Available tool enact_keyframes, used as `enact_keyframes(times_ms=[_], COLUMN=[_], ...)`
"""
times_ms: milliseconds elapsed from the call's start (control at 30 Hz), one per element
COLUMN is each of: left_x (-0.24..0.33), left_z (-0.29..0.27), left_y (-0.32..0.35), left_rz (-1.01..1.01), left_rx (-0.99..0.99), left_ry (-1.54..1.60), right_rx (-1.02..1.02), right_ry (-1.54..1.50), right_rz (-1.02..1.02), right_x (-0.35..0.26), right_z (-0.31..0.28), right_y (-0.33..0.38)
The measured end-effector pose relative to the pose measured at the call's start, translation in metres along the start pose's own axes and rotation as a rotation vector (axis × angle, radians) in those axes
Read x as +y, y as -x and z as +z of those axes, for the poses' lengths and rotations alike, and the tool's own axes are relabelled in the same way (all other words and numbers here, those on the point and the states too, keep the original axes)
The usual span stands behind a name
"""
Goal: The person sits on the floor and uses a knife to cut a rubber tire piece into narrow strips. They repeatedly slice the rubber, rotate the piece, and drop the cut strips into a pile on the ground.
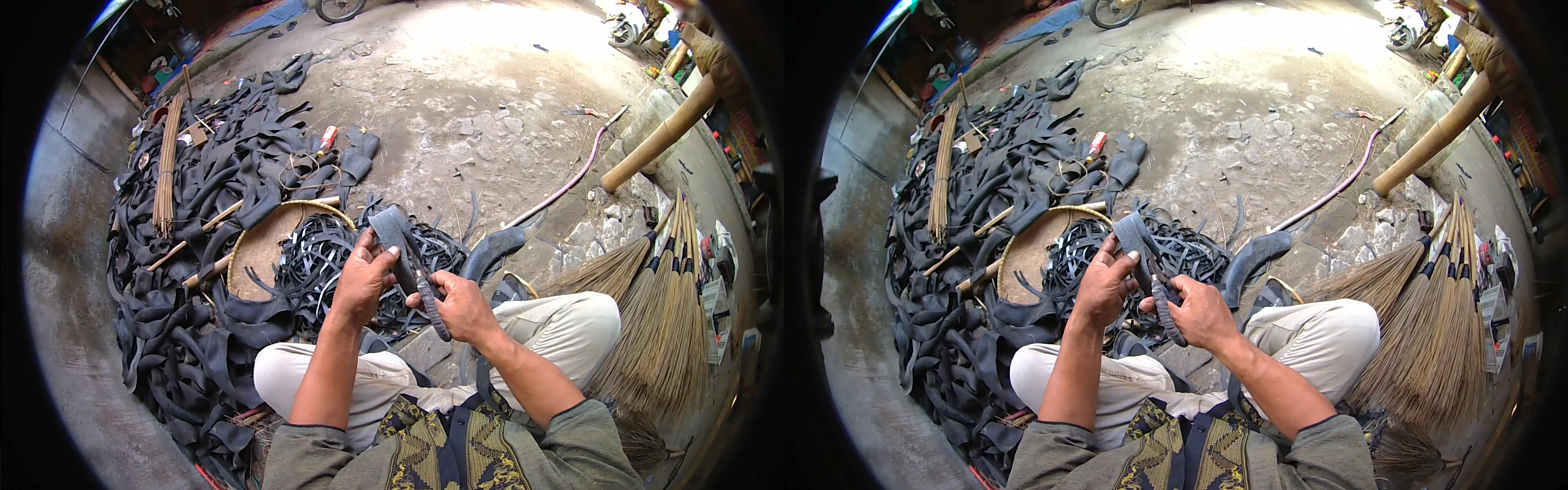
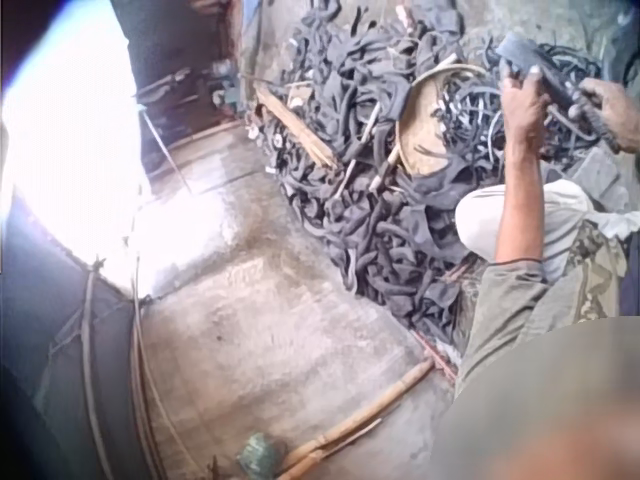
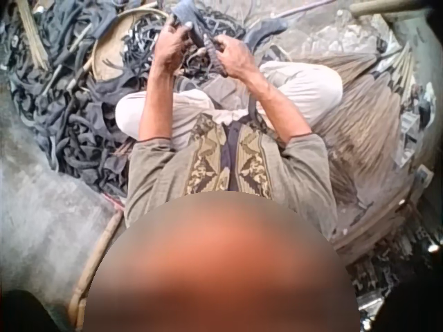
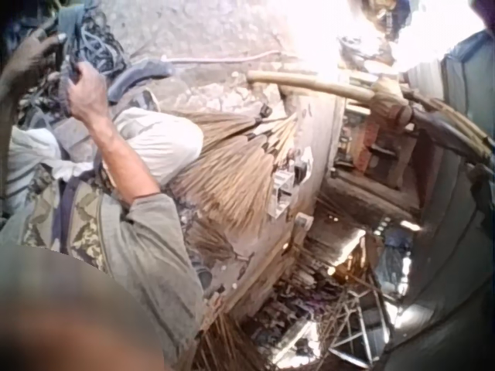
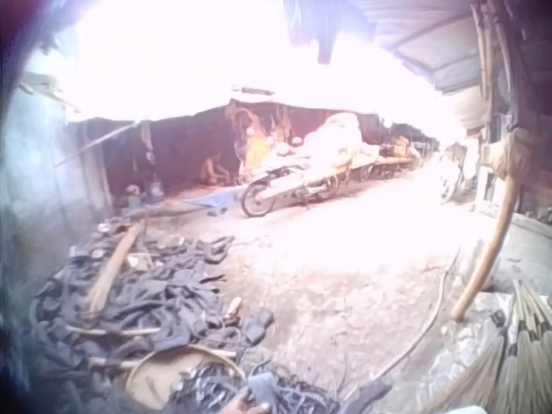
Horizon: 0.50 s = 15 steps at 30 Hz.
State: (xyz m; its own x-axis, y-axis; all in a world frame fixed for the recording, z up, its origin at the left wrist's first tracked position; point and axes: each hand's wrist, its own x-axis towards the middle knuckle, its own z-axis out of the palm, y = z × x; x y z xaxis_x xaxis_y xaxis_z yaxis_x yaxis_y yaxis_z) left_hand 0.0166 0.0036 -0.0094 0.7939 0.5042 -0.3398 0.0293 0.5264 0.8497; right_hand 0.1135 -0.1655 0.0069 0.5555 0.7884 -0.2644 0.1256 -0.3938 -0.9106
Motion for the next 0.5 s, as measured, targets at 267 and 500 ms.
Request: enact_keyframes(times_ms=[267,500], left_x=[0.051,0.069], left_z=[0.000,0.021], left_y=[-0.008,-0.010], left_rz=[0.136,0.170], left_rx=[0.015,-0.033], left_ry=[-0.014,-0.102], right_rx=[0.088,0.171], right_ry=[0.293,0.308], right_rz=[-0.274,-0.396], right_x=[-0.031,-0.050], right_z=[-0.021,-0.031], right_y=[-0.008,-0.029])
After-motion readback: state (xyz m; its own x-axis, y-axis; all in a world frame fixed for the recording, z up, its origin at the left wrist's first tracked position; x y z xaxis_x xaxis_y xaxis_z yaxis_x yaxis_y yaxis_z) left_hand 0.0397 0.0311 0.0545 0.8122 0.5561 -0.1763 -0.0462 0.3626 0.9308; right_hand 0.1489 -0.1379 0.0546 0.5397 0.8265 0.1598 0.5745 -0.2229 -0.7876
